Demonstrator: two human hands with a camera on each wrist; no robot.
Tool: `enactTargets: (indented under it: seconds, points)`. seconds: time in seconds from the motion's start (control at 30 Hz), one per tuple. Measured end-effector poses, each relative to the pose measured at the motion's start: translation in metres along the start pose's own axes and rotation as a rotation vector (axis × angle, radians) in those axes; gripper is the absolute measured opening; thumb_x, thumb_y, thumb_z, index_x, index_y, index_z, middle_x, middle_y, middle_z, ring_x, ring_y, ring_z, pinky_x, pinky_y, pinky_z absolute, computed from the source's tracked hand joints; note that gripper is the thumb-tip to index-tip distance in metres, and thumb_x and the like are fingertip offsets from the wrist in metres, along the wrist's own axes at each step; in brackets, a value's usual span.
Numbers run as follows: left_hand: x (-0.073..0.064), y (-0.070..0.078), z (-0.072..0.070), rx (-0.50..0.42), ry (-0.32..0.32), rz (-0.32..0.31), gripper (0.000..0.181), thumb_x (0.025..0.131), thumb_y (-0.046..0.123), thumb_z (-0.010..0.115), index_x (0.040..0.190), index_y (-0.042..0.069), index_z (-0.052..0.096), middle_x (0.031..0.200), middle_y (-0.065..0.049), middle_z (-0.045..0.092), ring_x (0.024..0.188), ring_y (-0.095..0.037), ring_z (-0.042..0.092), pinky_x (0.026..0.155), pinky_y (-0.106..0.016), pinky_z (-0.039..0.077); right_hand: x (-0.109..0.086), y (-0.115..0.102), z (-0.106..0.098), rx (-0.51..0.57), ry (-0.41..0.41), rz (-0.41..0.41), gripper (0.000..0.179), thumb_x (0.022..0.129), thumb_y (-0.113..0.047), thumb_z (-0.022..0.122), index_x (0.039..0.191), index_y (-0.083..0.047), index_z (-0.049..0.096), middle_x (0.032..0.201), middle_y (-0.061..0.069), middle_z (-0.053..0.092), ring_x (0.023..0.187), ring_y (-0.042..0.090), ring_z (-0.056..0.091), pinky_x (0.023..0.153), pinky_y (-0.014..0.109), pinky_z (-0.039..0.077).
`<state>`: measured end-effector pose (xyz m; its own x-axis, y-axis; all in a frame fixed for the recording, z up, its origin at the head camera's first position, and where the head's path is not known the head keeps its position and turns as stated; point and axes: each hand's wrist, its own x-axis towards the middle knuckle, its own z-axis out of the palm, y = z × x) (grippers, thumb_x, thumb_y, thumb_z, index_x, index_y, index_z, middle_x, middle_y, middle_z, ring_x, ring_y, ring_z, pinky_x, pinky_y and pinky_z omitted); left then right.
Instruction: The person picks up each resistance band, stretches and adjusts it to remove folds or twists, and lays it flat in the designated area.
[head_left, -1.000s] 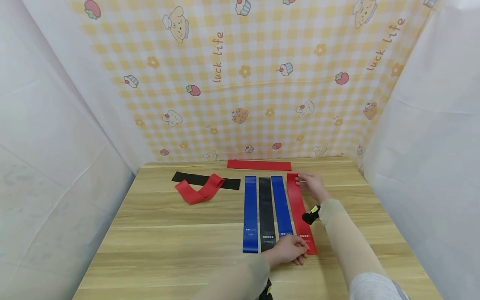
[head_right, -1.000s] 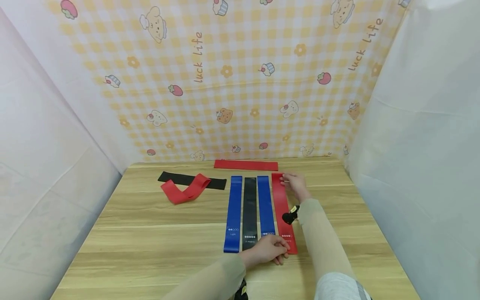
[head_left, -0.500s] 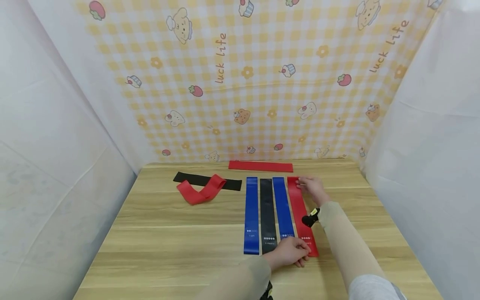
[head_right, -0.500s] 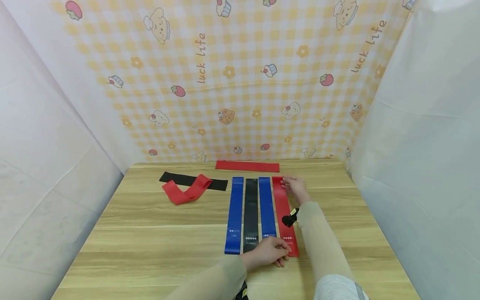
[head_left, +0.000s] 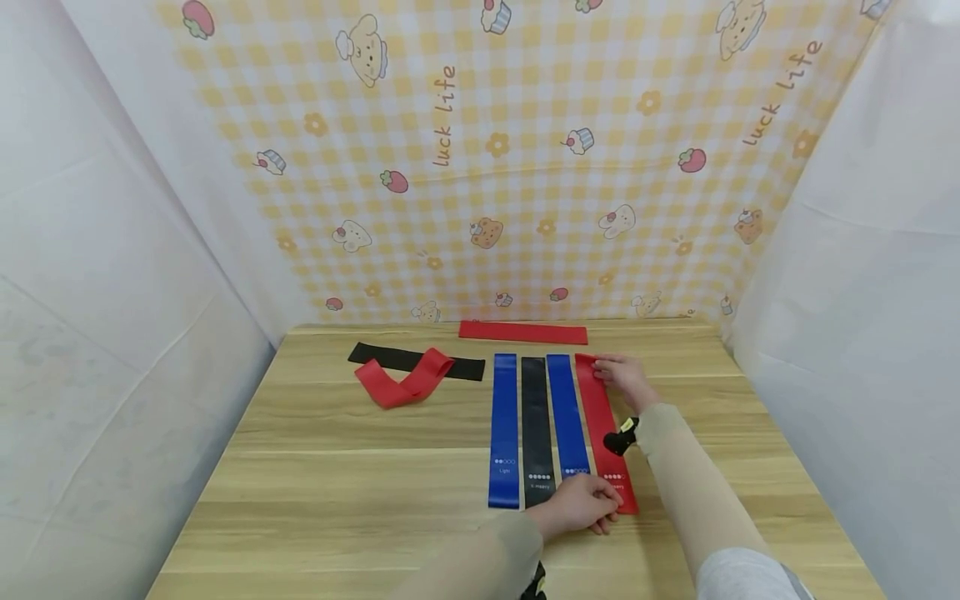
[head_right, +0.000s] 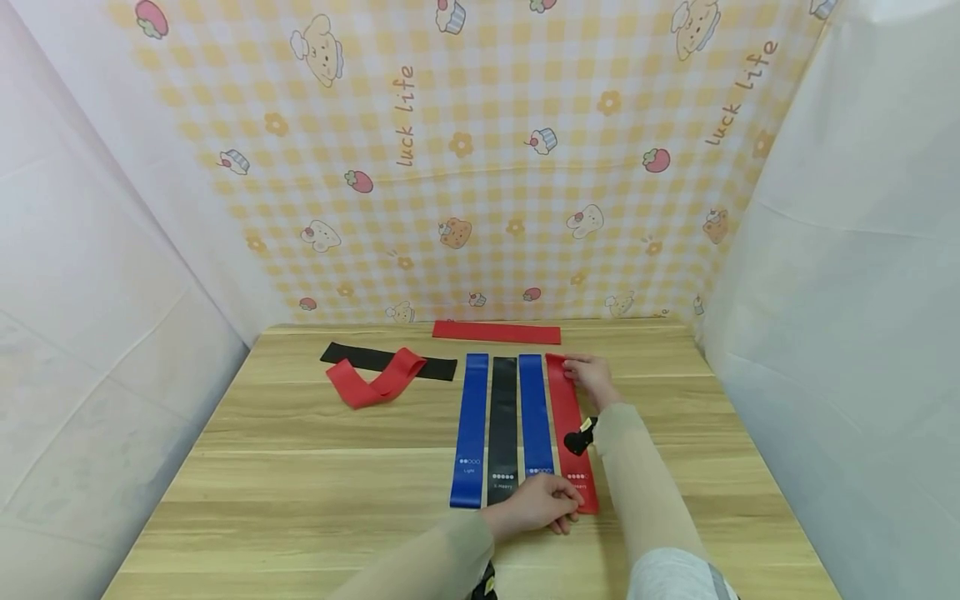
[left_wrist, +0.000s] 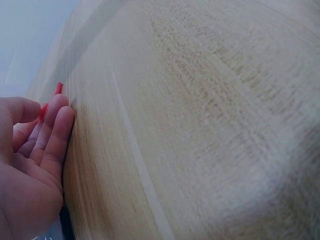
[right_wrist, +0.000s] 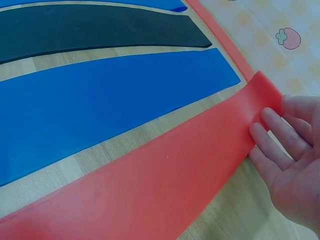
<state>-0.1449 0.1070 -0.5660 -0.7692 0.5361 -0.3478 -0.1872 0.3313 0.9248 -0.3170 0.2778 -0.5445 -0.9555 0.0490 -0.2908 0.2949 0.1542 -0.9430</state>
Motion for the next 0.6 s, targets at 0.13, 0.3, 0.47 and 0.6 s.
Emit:
enactTargets:
  seconds: [0.13, 0.3, 0.47, 0.6]
  points:
    - [-0.0006, 0.0012, -0.0006, 0.002, -0.004, 0.003, 0.011, 0.093, 0.009, 0.062, 0.088, 0.008, 0.071, 0.07, -0.001, 0.066, 0.054, -0.015, 0.063, 0.052, -0.029, 0.054, 0.0006, 0.0005, -0.0005, 0.0, -0.019, -0.001, 0.046, 0.103, -0.013, 0.046, 0.142, 0.009, 0.038, 0.142, 0.031, 0.041, 0.128, 0.039, 0.045, 0.106, 0.044, 0.036]
    - [-0.0015, 0.0022, -0.0003, -0.002, 0.0, 0.005, 0.01, 0.093, 0.009, 0.063, 0.088, 0.007, 0.071, 0.07, -0.001, 0.066, 0.054, -0.015, 0.063, 0.052, -0.028, 0.054, 0.0018, 0.001, -0.0007, 0.003, -0.05, 0.014, 0.051, 0.103, -0.015, 0.046, 0.147, 0.008, 0.03, 0.146, 0.03, 0.036, 0.132, 0.039, 0.041, 0.108, 0.044, 0.033]
    - [-0.0018, 0.0019, 0.0002, 0.004, 0.001, 0.016, 0.01, 0.093, 0.01, 0.063, 0.089, 0.006, 0.072, 0.07, -0.001, 0.066, 0.054, -0.015, 0.062, 0.052, -0.028, 0.054, 0.0019, 0.0013, -0.0008, 0.006, -0.059, 0.03, 0.052, 0.104, -0.017, 0.045, 0.147, 0.008, 0.028, 0.148, 0.028, 0.034, 0.134, 0.038, 0.039, 0.109, 0.044, 0.031]
    - [-0.0022, 0.0015, 0.0004, 0.011, 0.005, 0.01, 0.01, 0.093, 0.011, 0.064, 0.089, 0.006, 0.072, 0.069, -0.002, 0.066, 0.055, -0.015, 0.062, 0.053, -0.028, 0.054, 0.0005, 0.0006, -0.0003, 0.003, -0.061, 0.03, 0.052, 0.105, -0.018, 0.043, 0.147, 0.008, 0.029, 0.148, 0.028, 0.034, 0.134, 0.038, 0.038, 0.109, 0.043, 0.03]
